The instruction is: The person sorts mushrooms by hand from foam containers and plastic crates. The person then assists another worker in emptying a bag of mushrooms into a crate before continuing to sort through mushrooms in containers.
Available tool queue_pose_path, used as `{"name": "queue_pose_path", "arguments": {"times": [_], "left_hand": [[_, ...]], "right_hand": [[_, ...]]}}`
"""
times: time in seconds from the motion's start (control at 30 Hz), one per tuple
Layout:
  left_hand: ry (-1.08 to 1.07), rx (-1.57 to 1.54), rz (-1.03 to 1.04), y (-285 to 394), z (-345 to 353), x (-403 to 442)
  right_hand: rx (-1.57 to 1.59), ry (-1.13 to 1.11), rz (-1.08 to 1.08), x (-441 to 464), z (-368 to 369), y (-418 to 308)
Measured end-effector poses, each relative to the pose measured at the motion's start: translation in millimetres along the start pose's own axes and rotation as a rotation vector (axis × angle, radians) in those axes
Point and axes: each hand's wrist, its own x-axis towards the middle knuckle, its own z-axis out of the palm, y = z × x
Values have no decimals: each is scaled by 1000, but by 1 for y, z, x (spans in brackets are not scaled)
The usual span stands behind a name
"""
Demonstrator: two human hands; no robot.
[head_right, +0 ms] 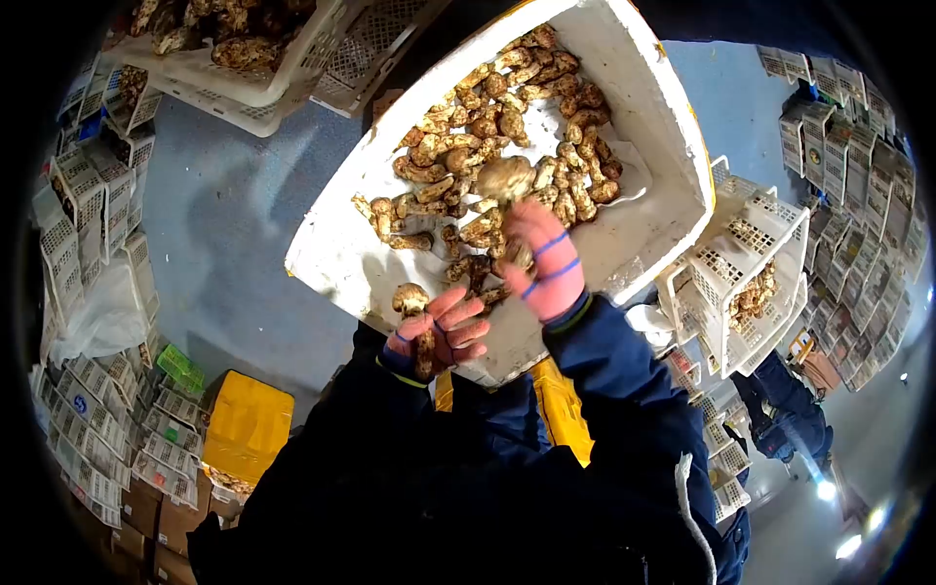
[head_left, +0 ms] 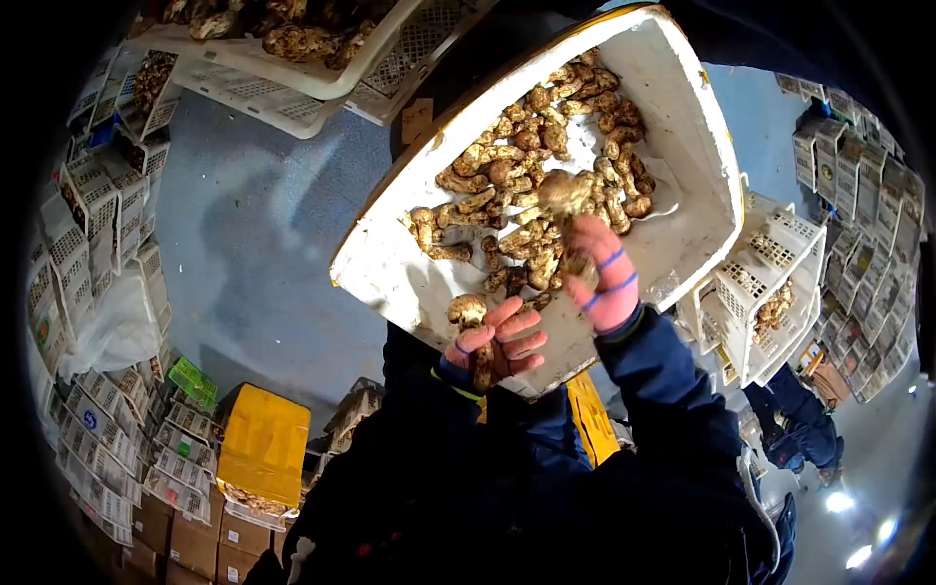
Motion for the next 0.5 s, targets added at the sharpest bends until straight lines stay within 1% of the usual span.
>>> {"name": "queue_pose_path", "arguments": {"times": [0.07,0.1,0.13,0.2,0.23,0.27,0.33,0.37,0.4,0.43,0.47,0.5], "left_hand": [[71,-3,-16,8,33,14],[77,69,67,7,26,15],[194,180,116,9,35,10],[156,283,59,19,-43,-2],[-20,319,-43,33,-34,-3],[74,310,95,32,-29,-5],[-21,208,2,46,-30,-3],[-52,98,145,41,-12,2],[-85,69,61,48,-23,3],[-135,97,42,50,-25,4],[-187,127,22,52,-27,5],[-213,202,-9,54,-39,4]], "right_hand": [[34,-136,-108,-24,12,-36],[-114,-254,-143,-26,20,-60],[-261,-372,-177,-26,23,-77],[40,-399,-274,-39,27,-64],[125,-463,-307,-30,24,-64],[173,-473,-377,-25,23,-54],[251,-333,-191,-9,17,-26],[241,-196,-8,-2,18,-3],[227,-61,174,7,21,25],[93,8,341,26,23,52],[-158,88,301,33,35,117],[-277,75,465,47,37,143]]}}
